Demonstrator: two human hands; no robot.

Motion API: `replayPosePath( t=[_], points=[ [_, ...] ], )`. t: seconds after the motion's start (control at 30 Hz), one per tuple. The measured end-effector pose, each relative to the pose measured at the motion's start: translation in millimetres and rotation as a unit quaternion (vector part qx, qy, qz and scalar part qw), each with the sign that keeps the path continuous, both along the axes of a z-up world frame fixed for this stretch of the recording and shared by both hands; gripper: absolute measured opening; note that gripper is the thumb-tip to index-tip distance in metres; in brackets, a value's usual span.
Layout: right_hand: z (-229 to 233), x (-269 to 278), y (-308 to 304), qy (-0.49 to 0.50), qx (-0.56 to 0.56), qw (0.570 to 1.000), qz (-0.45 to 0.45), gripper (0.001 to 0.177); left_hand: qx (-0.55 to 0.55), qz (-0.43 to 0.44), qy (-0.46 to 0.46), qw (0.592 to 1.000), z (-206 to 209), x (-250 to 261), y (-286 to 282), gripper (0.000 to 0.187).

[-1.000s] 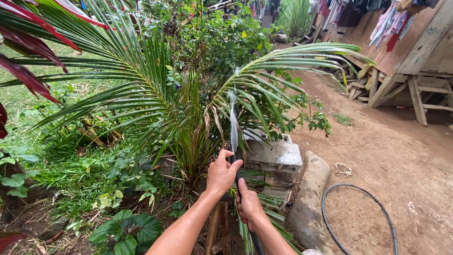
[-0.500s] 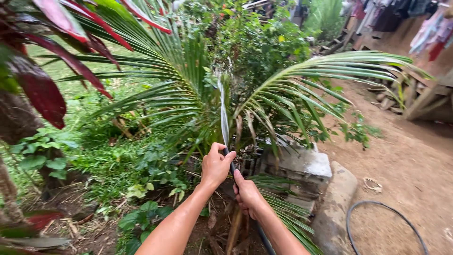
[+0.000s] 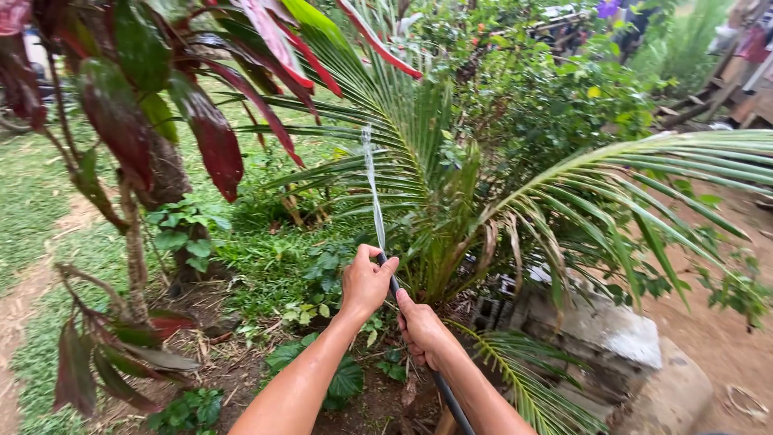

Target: Scraping the bark of a plant and applying water with a hose to prepare it for air layering.

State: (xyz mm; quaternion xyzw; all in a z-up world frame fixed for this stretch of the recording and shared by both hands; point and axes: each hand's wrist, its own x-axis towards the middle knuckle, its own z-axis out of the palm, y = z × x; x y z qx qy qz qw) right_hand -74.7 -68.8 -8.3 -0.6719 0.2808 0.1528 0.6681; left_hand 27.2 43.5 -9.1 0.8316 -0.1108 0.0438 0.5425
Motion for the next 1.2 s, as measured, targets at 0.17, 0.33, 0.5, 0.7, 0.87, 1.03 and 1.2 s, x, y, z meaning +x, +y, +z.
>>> replayPosePath(
  t=[0.17,0.33,0.5,0.7,0.87,1.03,1.2],
  points=[
    [-2,17,15,-0.002,0.011,0.999,0.037,0.063,0.015,0.035,-0.012,0.999,-6,15,21,0.043],
    [2,28,28,0.004,0.008,0.998,0.068,0.063,0.012,0.068,-0.003,0.998,2,15,41,0.042],
    [5,33,36,-0.01,0.006,0.994,0.109,0.062,0.014,0.094,-0.014,0.995,-1,18,54,0.043],
    [23,30,46,0.001,-0.022,0.991,0.134,0.061,0.012,0.102,0.018,0.995,12,10,64,0.041],
    [22,32,51,-0.006,-0.011,0.989,0.15,0.061,0.017,0.124,0.015,0.992,16,6,72,0.041],
    [22,32,57,-0.016,-0.017,0.986,0.163,0.062,0.005,0.131,0.016,0.991,22,0,81,0.042],
    [28,27,64,0.001,-0.018,0.987,0.161,0.061,0.002,0.136,0.019,0.99,24,-3,87,0.041]
  ],
)
